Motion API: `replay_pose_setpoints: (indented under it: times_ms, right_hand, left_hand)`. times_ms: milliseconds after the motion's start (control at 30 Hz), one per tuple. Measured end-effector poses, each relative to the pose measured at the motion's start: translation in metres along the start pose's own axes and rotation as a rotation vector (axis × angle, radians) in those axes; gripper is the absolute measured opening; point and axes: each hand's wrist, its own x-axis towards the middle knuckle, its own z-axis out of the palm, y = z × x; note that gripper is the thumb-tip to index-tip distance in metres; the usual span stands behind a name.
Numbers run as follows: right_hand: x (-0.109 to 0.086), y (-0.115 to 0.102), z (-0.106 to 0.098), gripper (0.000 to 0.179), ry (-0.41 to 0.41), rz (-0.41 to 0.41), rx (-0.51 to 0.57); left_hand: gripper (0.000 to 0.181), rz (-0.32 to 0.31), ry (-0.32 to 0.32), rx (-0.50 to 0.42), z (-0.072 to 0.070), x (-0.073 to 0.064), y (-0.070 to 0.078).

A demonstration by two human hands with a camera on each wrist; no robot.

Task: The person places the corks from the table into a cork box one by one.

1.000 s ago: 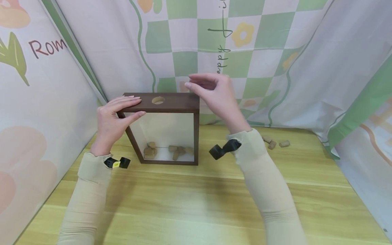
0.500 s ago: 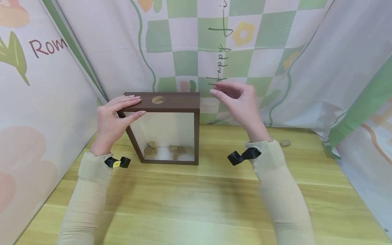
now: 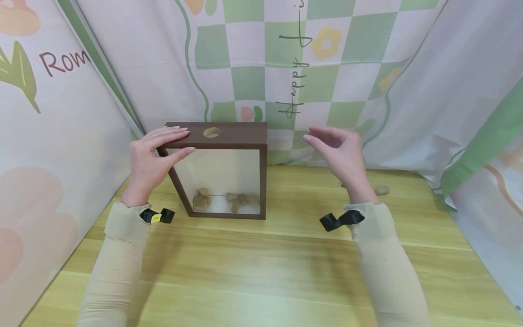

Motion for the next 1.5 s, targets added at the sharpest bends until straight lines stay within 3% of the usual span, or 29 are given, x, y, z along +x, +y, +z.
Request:
replay_pose_setpoints:
  times_ms: [367,633,967,1200,1500]
  right_hand:
    - [-0.02,0.045,-0.018,0.05,0.018,0.077,-0.097]
    - [-0.034,0.078,-0.039,0.051,0.065,0.118,-0.101]
    - [-0.056,0.118,-0.077,0.058,0.115,0.226,-0.146]
    - [-0.069,0.139,-0.104,0.061,0.114,0.344,-0.17]
    - [-0.075,0.163,-0.122,0.067,0.093,0.419,-0.193]
  left_hand:
    - [0.036,-0.024,-0.001,-0.014,-0.001,0.0,0.004]
    - [0.036,-0.016,-0.001,-0.014,-0.001,-0.001,0.004]
    - [0.037,-0.026,-0.004,-0.02,0.0,-0.001,0.004]
    - [0.036,-0.033,-0.006,-0.018,0.0,-0.001,0.003]
    - [0.036,-0.023,0.001,-0.017,0.001,0.0,0.004]
